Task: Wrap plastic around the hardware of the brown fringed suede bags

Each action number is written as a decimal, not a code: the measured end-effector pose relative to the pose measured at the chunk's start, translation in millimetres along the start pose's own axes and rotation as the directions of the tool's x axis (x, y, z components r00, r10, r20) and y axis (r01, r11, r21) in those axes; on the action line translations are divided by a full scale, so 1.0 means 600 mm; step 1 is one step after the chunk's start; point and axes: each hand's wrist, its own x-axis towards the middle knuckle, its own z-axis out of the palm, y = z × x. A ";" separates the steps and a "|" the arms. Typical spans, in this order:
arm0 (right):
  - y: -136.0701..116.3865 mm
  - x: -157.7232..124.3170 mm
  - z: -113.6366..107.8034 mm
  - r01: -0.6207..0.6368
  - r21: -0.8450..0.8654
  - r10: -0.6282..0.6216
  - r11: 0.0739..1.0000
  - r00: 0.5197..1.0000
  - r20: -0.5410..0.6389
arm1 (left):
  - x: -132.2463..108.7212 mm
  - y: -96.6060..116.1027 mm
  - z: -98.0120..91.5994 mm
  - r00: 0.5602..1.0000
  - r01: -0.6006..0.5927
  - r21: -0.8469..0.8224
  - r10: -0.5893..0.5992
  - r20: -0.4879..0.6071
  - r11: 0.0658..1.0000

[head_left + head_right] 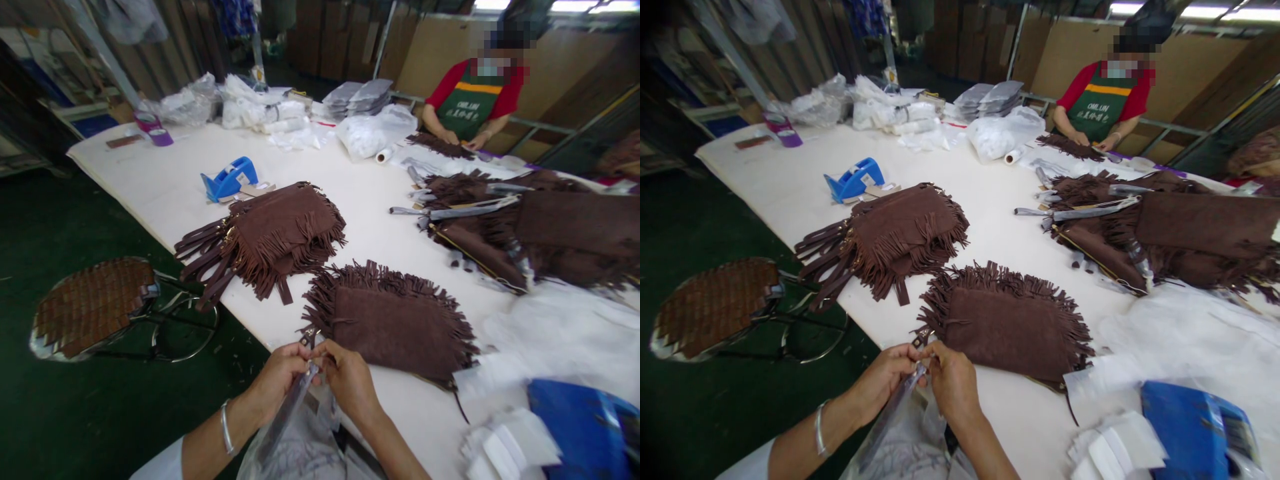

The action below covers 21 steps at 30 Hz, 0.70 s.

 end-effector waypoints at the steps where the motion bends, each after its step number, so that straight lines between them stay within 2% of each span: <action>1: -0.002 0.001 -0.002 0.000 -0.016 0.000 1.000 1.000 0.002 | -0.001 0.000 -0.001 1.000 -0.011 0.014 0.011 0.012 1.000; 5: -0.011 0.002 -0.009 0.024 -0.066 -0.023 0.998 1.000 0.017 | 0.003 -0.006 -0.005 0.994 -0.104 0.061 0.102 0.034 0.993; 9: -0.015 0.001 -0.008 0.051 -0.112 -0.048 0.992 0.998 0.031 | 0.014 -0.016 -0.008 0.991 -0.137 0.077 0.137 -0.003 0.988; 12: -0.013 0.001 -0.002 0.037 -0.138 -0.033 0.990 0.999 0.028 | 0.018 -0.018 -0.007 0.993 -0.113 0.058 0.115 -0.036 0.992; 17: -0.006 0.003 0.004 0.019 -0.113 -0.019 0.993 1.000 0.004 | 0.018 -0.015 -0.002 0.997 0.002 -0.046 -0.006 -0.076 0.999; 21: 0.002 0.003 0.003 0.034 0.020 -0.034 0.999 0.999 0.025 | 0.021 -0.018 -0.002 0.995 -0.025 -0.025 0.022 -0.099 0.999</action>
